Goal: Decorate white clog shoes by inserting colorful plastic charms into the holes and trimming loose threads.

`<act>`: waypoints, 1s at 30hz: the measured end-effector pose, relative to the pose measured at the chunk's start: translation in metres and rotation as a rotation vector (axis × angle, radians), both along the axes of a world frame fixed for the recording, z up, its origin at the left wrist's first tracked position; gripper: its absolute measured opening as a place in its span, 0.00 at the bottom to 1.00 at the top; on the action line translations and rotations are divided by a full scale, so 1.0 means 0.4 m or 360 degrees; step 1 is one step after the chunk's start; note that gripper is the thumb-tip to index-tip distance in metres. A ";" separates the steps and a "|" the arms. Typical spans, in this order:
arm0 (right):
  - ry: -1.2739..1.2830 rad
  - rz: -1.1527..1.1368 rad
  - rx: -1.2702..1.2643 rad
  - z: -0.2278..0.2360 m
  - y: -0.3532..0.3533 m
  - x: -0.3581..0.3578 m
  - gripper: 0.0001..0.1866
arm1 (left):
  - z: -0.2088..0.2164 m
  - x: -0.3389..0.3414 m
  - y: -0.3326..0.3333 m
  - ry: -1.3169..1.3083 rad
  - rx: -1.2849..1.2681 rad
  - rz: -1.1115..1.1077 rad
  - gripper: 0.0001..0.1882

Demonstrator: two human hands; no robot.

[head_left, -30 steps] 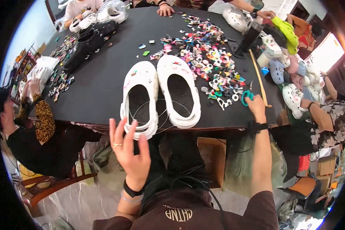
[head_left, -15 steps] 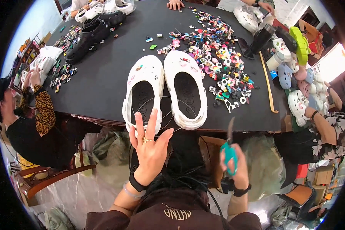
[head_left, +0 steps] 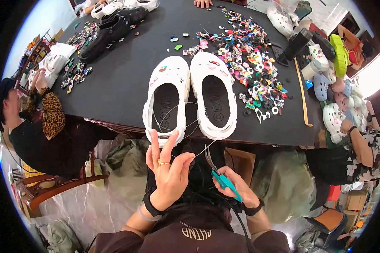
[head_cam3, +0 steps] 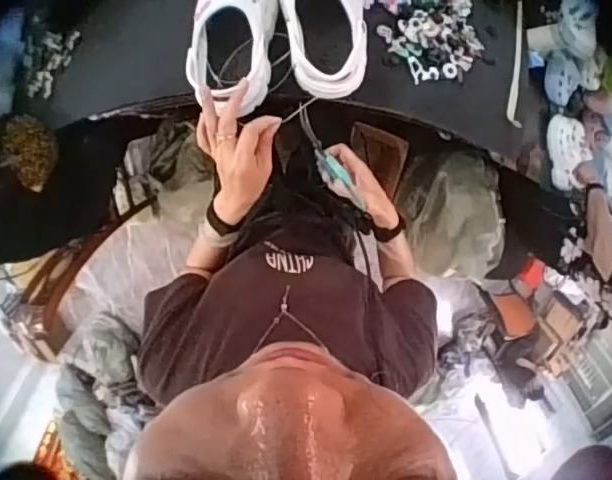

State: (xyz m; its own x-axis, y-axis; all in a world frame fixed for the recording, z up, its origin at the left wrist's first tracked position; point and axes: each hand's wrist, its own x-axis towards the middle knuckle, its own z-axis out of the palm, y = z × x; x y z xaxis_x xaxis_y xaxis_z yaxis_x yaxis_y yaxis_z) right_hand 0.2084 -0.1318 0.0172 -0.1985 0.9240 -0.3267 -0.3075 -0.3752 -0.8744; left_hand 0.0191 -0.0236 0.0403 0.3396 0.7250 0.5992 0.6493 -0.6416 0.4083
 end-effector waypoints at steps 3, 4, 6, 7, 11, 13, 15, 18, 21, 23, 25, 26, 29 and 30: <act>0.0074 -0.0024 -0.0024 0.005 0.008 -0.005 0.23 | 0.002 -0.004 -0.003 -0.0028 -0.0013 -0.0023 0.02; 0.0073 -0.0037 -0.0039 0.004 0.011 -0.007 0.22 | 0.003 -0.006 -0.004 -0.0033 -0.0017 -0.0027 0.02; 0.0074 -0.0056 -0.0071 -0.001 0.014 -0.013 0.21 | 0.005 -0.010 -0.006 -0.0042 -0.0026 -0.0024 0.02; 0.0074 -0.0056 -0.0022 -0.004 0.014 -0.015 0.20 | 0.005 -0.011 -0.007 -0.0048 -0.0032 -0.0017 0.02; -0.0005 -0.0083 0.0057 -0.012 0.003 -0.018 0.20 | 0.007 -0.017 -0.004 -0.0080 -0.0058 -0.0002 0.03; -0.0104 -0.0122 0.0082 -0.008 -0.007 -0.017 0.20 | 0.010 -0.024 -0.002 -0.0092 -0.0069 0.0008 0.03; -0.0227 -0.0169 0.0147 0.001 -0.017 -0.012 0.21 | 0.015 -0.037 -0.001 -0.0156 -0.0080 -0.0008 0.03; 0.0071 -0.0407 0.0218 0.021 -0.026 0.008 0.22 | 0.028 -0.077 -0.001 -0.0498 -0.0087 -0.0070 0.03; -0.0314 -0.0886 0.0314 0.030 -0.024 0.056 0.19 | 0.042 -0.119 -0.017 -0.1027 0.0118 0.0093 0.04; -0.0563 -0.1128 0.0396 0.023 -0.019 0.113 0.15 | 0.050 -0.148 -0.021 -0.1182 0.0306 0.0133 0.06; -0.0937 -0.1329 0.0491 -0.001 -0.008 0.192 0.14 | 0.060 -0.166 -0.040 -0.1468 0.0193 0.0004 0.08; -0.1127 -0.1416 0.0595 -0.020 0.003 0.236 0.16 | 0.065 -0.173 -0.047 -0.1592 0.0160 -0.0065 0.10; -0.1750 -0.1624 0.0460 -0.055 0.018 0.380 0.26 | 0.071 -0.178 -0.059 -0.1776 -0.0003 -0.0030 0.09; -0.1851 -0.1649 0.0312 -0.062 0.027 0.418 0.25 | 0.073 -0.177 -0.060 -0.1822 -0.0033 -0.0012 0.08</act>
